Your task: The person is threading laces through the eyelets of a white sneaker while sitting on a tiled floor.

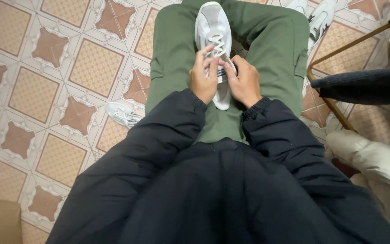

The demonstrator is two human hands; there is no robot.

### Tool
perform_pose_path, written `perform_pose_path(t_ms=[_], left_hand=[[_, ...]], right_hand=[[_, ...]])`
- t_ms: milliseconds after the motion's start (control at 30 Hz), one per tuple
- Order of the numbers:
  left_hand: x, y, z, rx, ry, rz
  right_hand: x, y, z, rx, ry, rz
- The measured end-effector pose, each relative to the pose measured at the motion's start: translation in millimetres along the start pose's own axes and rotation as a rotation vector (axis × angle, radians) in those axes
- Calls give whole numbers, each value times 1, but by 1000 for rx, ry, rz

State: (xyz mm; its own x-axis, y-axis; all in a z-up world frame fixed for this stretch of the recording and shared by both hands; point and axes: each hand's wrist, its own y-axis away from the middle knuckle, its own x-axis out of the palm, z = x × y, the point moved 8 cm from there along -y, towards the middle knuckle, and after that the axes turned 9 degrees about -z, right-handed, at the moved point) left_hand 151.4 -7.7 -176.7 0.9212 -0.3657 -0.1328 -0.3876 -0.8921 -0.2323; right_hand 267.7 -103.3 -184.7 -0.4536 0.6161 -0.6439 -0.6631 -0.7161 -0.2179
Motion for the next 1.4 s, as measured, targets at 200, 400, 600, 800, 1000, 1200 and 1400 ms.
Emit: perform_pose_path(t_ms=[200,400,600,800,1000,1200,1400], left_hand=[[-5,-1,-5,139,-159,-110],[-10,2,-22,218,-308,-151],[-6,2,-34,278,-506,-123],[0,5,-39,385,-546,-114],[1,4,-43,431,-562,-148],[-3,6,-48,419,-544,-153],[-6,6,-49,385,-503,-152]], right_hand=[[-2,-2,3,31,-139,-32],[-10,-3,6,41,-321,-34],[-1,-6,-13,80,-570,90],[10,-5,-32,112,-687,172],[1,-2,-12,51,-653,177],[-7,1,1,16,-599,170],[-15,0,12,-60,-481,139]])
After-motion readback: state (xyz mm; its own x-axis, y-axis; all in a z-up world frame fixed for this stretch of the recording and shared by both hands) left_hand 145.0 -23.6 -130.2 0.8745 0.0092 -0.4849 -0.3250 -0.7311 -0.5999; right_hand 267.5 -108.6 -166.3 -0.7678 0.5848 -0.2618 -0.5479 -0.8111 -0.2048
